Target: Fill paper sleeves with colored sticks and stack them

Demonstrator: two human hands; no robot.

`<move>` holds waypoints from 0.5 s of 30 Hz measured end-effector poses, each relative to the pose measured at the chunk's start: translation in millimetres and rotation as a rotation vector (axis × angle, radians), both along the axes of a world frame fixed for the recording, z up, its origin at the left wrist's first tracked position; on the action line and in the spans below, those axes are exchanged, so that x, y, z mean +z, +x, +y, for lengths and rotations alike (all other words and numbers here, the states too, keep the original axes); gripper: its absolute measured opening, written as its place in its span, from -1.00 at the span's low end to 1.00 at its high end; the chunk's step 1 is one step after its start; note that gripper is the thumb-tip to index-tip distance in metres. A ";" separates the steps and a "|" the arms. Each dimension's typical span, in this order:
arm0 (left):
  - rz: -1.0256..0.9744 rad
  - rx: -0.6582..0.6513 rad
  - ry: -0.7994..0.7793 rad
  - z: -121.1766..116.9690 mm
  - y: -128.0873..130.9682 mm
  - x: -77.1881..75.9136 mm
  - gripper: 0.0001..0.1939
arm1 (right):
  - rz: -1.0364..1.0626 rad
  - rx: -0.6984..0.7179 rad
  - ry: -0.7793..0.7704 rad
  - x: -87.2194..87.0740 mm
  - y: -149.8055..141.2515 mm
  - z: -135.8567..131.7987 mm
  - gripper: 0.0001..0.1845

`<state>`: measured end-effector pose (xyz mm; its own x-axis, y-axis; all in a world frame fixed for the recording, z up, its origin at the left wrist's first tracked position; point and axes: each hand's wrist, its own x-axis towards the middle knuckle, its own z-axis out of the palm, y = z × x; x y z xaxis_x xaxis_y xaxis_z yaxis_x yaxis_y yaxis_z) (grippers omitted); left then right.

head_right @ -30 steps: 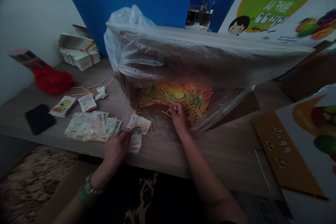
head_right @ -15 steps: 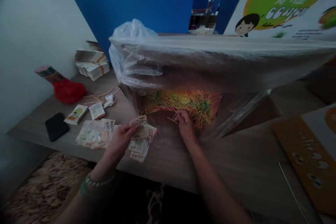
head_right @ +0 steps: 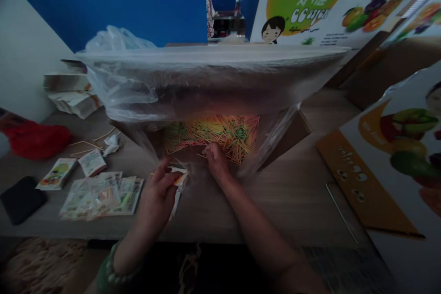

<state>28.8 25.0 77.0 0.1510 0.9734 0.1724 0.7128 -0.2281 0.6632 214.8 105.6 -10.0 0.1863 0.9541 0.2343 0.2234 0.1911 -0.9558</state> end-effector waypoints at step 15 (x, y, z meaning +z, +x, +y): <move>-0.958 0.095 -0.647 55.9 17.9 -41.6 -0.60 | 0.192 -0.021 -0.003 8.2 5.9 -4.8 -0.80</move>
<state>46.7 80.8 35.4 0.1497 0.9218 -0.3576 -0.1487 0.3785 0.9136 220.6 100.8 -1.9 0.2471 0.9503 0.1893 0.0407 0.1850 -0.9819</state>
